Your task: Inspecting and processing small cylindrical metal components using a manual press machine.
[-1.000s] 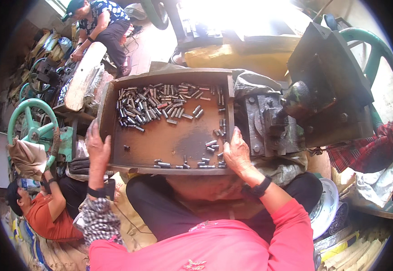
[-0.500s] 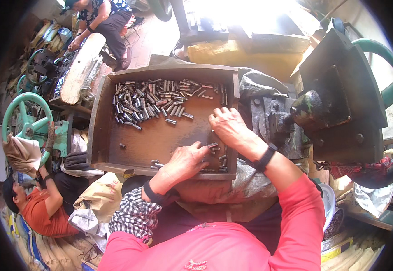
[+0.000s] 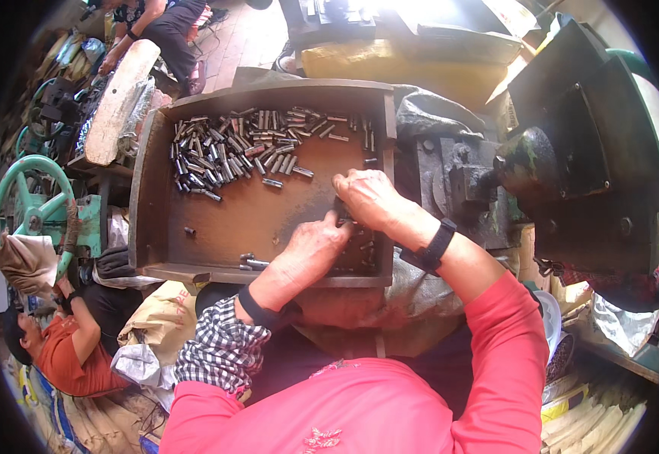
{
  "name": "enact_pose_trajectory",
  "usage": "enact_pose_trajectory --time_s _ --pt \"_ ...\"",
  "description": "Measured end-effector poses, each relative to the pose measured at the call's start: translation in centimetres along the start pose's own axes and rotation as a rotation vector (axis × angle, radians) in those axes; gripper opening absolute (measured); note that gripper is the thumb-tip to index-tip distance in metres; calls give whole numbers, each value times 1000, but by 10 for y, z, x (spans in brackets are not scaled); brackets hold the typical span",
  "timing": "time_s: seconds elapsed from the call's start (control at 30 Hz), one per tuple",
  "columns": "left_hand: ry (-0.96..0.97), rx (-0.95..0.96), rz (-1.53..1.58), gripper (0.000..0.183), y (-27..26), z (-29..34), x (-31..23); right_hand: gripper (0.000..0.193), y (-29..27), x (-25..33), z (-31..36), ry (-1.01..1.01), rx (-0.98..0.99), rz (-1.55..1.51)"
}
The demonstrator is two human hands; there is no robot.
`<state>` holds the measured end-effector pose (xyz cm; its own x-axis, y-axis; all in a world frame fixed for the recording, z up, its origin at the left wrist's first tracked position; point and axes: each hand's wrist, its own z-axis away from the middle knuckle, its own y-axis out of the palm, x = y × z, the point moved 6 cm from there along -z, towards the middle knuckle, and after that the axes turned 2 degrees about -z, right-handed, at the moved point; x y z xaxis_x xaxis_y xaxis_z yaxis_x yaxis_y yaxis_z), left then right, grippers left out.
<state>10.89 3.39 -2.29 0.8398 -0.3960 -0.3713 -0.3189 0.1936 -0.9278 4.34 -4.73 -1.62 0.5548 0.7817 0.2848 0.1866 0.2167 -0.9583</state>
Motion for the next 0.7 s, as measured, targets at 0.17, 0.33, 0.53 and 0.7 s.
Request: enact_pose_trajectory --time_s 0.17,0.33,0.53,0.7 --pt "-16 25 -118 17 3 -3 -5 12 -14 -7 13 93 -172 -269" --pt "-101 10 -111 9 0 -1 2 8 -23 -24 60 502 -261 -1102" --pt "-121 41 -66 12 5 -8 1 8 -5 -20 92 536 -252 -1438" --pt "-146 -44 30 16 -7 -10 -2 9 -6 -16 91 477 -209 -1536"
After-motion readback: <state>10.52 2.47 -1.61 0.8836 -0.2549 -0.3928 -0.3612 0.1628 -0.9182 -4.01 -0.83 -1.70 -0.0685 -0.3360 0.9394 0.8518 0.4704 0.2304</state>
